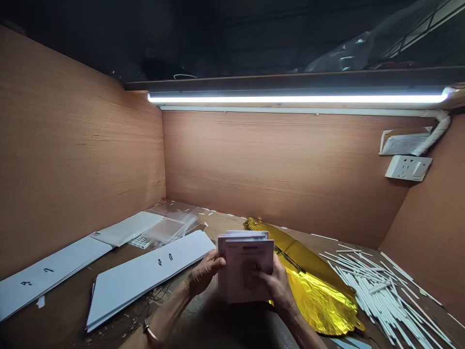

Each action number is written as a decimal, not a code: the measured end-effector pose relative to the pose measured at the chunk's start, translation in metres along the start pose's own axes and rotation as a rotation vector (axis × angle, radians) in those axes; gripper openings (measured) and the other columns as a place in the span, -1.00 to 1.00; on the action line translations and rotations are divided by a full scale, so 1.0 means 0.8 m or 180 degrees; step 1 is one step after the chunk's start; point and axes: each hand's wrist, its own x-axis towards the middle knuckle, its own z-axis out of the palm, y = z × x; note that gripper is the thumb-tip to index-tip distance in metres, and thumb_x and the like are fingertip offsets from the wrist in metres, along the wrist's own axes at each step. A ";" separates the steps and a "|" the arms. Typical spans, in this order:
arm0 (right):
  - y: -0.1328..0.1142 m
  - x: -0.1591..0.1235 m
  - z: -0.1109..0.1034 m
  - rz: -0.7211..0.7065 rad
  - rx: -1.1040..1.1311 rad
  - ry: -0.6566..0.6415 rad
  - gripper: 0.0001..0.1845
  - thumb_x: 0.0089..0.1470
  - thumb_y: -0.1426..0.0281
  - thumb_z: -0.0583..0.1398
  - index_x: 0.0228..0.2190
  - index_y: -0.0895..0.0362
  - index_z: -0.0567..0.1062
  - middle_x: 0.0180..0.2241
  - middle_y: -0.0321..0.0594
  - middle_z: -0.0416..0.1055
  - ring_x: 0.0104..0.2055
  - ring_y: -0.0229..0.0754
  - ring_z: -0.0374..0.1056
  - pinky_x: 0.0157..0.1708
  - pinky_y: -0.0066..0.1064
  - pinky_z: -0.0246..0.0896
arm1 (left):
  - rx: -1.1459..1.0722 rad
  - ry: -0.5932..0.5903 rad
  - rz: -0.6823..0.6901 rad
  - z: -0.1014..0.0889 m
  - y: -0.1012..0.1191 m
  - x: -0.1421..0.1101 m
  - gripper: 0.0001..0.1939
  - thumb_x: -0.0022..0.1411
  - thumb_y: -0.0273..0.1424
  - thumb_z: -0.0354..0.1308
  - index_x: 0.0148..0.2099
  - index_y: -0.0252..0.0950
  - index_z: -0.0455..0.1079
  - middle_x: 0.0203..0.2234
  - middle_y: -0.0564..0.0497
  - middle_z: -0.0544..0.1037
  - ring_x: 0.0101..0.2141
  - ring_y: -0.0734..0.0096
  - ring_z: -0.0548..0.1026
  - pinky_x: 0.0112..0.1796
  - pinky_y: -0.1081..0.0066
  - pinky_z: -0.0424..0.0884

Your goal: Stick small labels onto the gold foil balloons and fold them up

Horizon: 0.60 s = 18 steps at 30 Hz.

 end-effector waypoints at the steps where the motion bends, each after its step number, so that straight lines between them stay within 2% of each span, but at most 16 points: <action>1: 0.006 -0.013 0.001 0.0044 -0.0042 0.0118 -0.52 -0.33 0.34 0.25 -0.26 0.16 0.31 -0.36 -0.21 0.43 -0.32 -0.08 0.32 -0.34 -0.32 0.23 | 0.0210 -0.0046 -0.0001 0.006 0.001 -0.006 -0.50 -0.20 -0.32 0.27 -0.13 -0.36 0.36 -0.23 -0.10 0.46 -0.14 0.12 0.35 -0.12 0.25 0.24; 3: 0.018 -0.034 0.003 0.0096 -0.0223 0.0347 -0.52 -0.37 0.35 0.25 -0.28 0.14 0.33 -0.38 -0.23 0.43 -0.34 -0.06 0.32 -0.38 -0.33 0.24 | 0.0584 0.0180 0.0068 0.018 -0.007 -0.018 -0.46 -0.28 -0.39 0.31 -0.13 -0.33 0.36 -0.22 -0.06 0.46 -0.14 0.11 0.34 -0.13 0.28 0.25; 6: 0.028 -0.053 0.007 0.0059 -0.0560 0.0617 -0.54 -0.40 0.35 0.21 -0.30 0.15 0.40 -0.39 -0.20 0.44 -0.29 0.01 0.31 -0.35 -0.30 0.24 | 0.1143 0.0907 0.0131 0.033 -0.034 -0.029 -0.56 -0.30 -0.44 0.30 -0.24 -0.32 0.40 -0.24 -0.04 0.47 -0.18 0.14 0.36 -0.18 0.32 0.29; 9: 0.030 -0.062 0.008 -0.0062 -0.0818 0.0603 -0.57 -0.34 0.35 0.15 -0.29 0.16 0.44 -0.36 -0.16 0.44 -0.20 0.04 0.27 -0.26 -0.27 0.21 | 0.1451 0.1362 0.0188 0.040 -0.058 -0.031 -0.57 -0.40 -0.49 0.32 -0.32 -0.33 0.40 -0.32 -0.02 0.49 -0.26 0.19 0.39 -0.24 0.34 0.33; 11: 0.027 -0.066 0.009 -0.0204 -0.0902 0.0493 -0.57 -0.31 0.35 0.12 -0.27 0.16 0.43 -0.33 -0.15 0.43 -0.17 0.03 0.25 -0.23 -0.26 0.19 | 0.1354 0.1412 0.0221 0.041 -0.063 -0.028 -0.52 -0.43 -0.51 0.32 -0.30 -0.34 0.39 -0.35 -0.02 0.50 -0.29 0.21 0.40 -0.27 0.36 0.35; 14: 0.019 -0.068 0.009 -0.0432 -0.0999 0.0402 -0.57 -0.30 0.37 0.11 -0.26 0.16 0.38 -0.30 -0.16 0.41 -0.19 -0.02 0.26 -0.27 -0.31 0.21 | 0.0821 0.1248 0.0269 0.041 -0.058 -0.017 -0.57 -0.32 -0.47 0.30 -0.27 -0.36 0.38 -0.36 -0.04 0.50 -0.30 0.22 0.41 -0.28 0.37 0.34; 16: 0.011 -0.065 0.006 -0.0435 -0.1238 0.0330 -0.61 -0.30 0.38 0.12 -0.29 0.16 0.34 -0.36 -0.19 0.40 -0.29 -0.08 0.29 -0.36 -0.37 0.22 | 0.0375 0.1103 0.0336 0.040 -0.053 -0.007 -0.63 -0.23 -0.42 0.26 -0.27 -0.39 0.37 -0.36 -0.07 0.49 -0.32 0.22 0.42 -0.29 0.36 0.34; 18: 0.003 -0.057 0.003 -0.0363 -0.1684 0.0334 -0.69 -0.26 0.38 0.12 -0.34 0.15 0.30 -0.47 -0.25 0.39 -0.43 -0.16 0.30 -0.48 -0.43 0.19 | 0.0191 0.1247 0.0374 0.043 -0.050 0.003 -0.59 -0.21 -0.36 0.26 -0.24 -0.41 0.34 -0.38 -0.11 0.49 -0.35 0.24 0.43 -0.31 0.36 0.34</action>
